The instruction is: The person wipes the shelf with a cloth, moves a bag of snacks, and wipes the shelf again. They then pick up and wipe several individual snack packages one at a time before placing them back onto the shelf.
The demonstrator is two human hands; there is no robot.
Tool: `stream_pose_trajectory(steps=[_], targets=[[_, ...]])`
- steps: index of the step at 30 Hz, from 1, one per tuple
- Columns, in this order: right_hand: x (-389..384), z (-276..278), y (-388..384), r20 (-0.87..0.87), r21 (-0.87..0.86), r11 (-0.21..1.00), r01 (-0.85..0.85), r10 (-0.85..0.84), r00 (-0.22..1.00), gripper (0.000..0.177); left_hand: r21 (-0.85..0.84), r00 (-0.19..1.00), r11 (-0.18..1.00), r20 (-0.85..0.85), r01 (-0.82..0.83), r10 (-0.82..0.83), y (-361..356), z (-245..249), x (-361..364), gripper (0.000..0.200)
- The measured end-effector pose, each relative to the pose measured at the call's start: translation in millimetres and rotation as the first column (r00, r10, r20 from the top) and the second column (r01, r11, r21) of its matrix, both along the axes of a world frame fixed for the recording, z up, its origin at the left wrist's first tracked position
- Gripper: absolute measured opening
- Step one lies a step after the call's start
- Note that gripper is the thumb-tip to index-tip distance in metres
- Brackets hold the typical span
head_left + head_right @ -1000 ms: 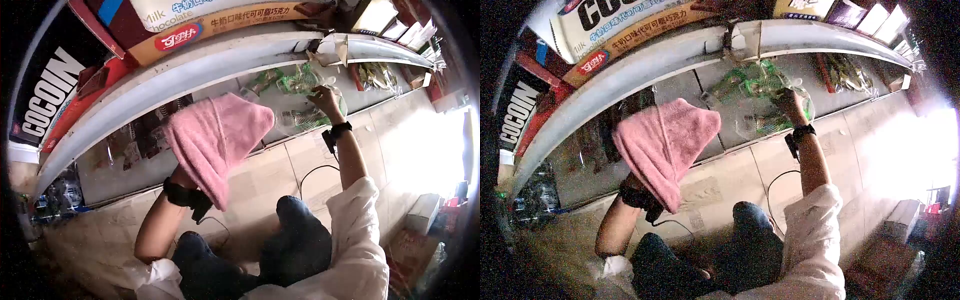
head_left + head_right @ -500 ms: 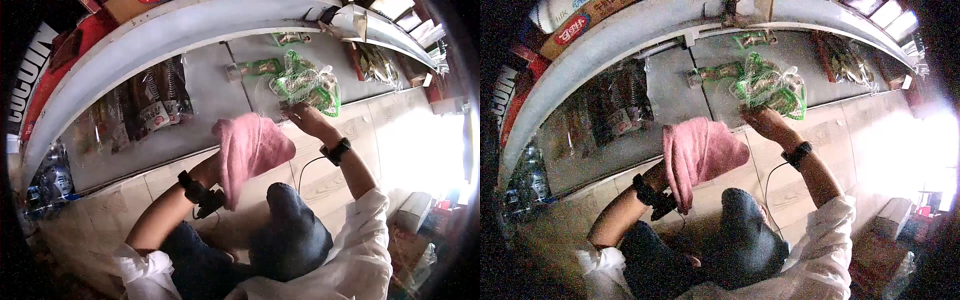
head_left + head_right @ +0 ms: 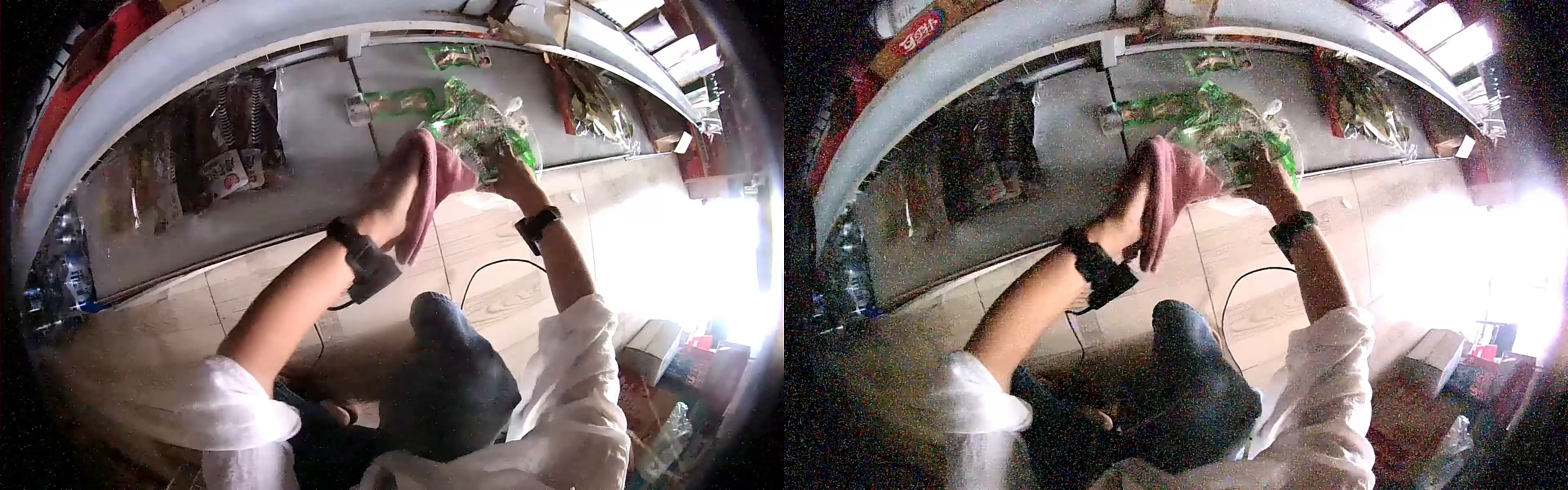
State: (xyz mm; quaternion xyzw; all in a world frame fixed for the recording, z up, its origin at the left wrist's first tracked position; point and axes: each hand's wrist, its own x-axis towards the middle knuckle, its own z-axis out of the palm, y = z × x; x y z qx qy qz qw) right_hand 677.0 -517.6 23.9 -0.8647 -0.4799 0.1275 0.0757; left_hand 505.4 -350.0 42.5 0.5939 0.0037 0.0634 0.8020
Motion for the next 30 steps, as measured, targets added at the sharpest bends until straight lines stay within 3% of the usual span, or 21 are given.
stream_pose_trajectory(steps=[1,2,3,5,7,9,10,12,13,14,15,16,18,19,21,23,24,26,27,29,30], targets=[[13.9,-23.0,-0.8,0.408,0.01,0.973,-0.229,0.205,0.89,0.073,-0.721,0.994,0.685,-0.085,-0.107,0.066,-6.4,5.0,9.0,0.023],[10.6,-12.5,3.5,0.297,-0.027,0.991,-0.131,0.133,0.945,0.069,-0.722,0.995,0.684,-0.078,-0.104,0.069,-16.1,-6.3,21.3,0.023],[4.1,-3.9,7.0,0.18,-0.078,0.996,-0.036,0.05,0.982,0.064,-0.745,0.957,0.602,-0.23,-0.289,0.175,-25.5,-17.9,31.7,0.024],[10.0,-8.1,-3.1,0.171,-0.111,0.991,-0.07,0.088,0.981,0.057,-0.736,0.883,0.487,-0.387,-0.469,0.265,-36.9,-36.7,33.6,0.025],[17.2,-13.8,-13.1,0.164,-0.135,0.986,-0.102,0.124,0.979,0.052,-0.74,0.904,0.555,-0.423,-0.38,0.055,-39.7,-14.4,15.2,0.029],[21.5,-16.4,-23.0,0.284,-0.052,0.989,-0.139,0.148,0.948,0.045,-0.75,0.898,0.568,-0.437,-0.338,-0.043,-40.8,-32.1,20.0,0.029],[25.3,-15.1,-25.2,0.226,-0.068,0.992,-0.111,0.123,0.966,0.044,-0.743,0.896,0.588,-0.438,-0.32,-0.065,-40.0,-45.6,25.6,0.029],[25.3,7.4,-23.3,0.179,-0.045,0.997,-0.064,0.071,0.981,0.042,-0.705,0.896,0.641,-0.44,-0.302,-0.062,-37.8,-53.6,34.7,0.03],[24.1,12.2,-22.5,0.131,-0.025,1.0,-0.017,0.02,0.991,0.041,-0.63,0.872,0.649,-0.477,-0.426,0.11,-42.9,-45.4,28.9,0.03],[27.8,8.1,-27.0,0.108,0.047,0.996,0.081,-0.086,0.99,0.04,-0.628,0.869,0.647,-0.482,-0.432,0.112,-45.5,-52.3,32.8,0.03],[30.4,8.5,-27.9,0.08,0.118,0.977,0.178,-0.188,0.979,0.04,-0.358,0.858,0.808,-0.402,-0.468,0.319,-48.6,-66.7,42.9,0.032],[35.3,11.6,-29.9,0.165,0.111,0.952,0.286,-0.302,0.939,0.043,-0.048,0.839,0.86,-0.254,-0.508,0.481,-52.0,-79.8,54.0,0.035],[46.0,18.4,-31.8,0.206,0.139,0.861,0.49,-0.509,0.836,0.053,0.26,0.816,0.797,-0.053,-0.545,0.576,-58.0,-84.9,60.7,0.039],[60.7,15.6,-36.6,0.158,0.158,0.798,0.582,-0.602,0.783,0.058,0.283,0.799,0.783,-0.085,-0.554,0.596,-65.4,-87.6,59.0,0.043],[61.7,30.1,-35.5,-0.324,0.253,0.755,0.605,-0.523,0.788,0.057,0.328,0.755,0.751,-0.144,-0.574,0.64,-70.7,-80.1,52.9,0.052],[60.2,40.3,-31.2,-0.401,0.238,0.841,0.486,-0.37,0.838,0.052,0.286,0.744,0.762,-0.192,-0.581,0.64,-68.7,-98.3,61.8,0.055],[59.4,42.1,-32.0,-0.4,0.238,0.843,0.483,-0.368,0.84,0.052,0.401,0.781,0.748,-0.116,-0.528,0.613,-68.6,-140.3,74.1,0.047],[57.5,42.5,-37.7,-0.414,0.303,0.914,0.27,-0.128,0.901,0.049,0.512,0.819,0.719,-0.051,-0.47,0.571,-65.3,-150.9,77.6,0.054],[60.1,44.5,-40.3,-0.414,0.302,0.914,0.272,-0.131,0.901,0.049,0.526,0.84,0.736,-0.074,-0.426,0.538,-63.1,-148.8,76.9,0.05],[70.0,53.1,-49.1,-0.672,0.203,0.864,0.46,-0.219,0.707,0.044,0.54,0.858,0.751,-0.097,-0.379,0.504,-56.0,-131.9,71.1,0.047],[73.2,60.6,-54.9,-0.77,0.341,0.826,0.448,-0.028,0.637,0.041,0.283,0.905,0.909,-0.209,-0.307,0.371,-46.3,-96.9,62.1,0.044]])
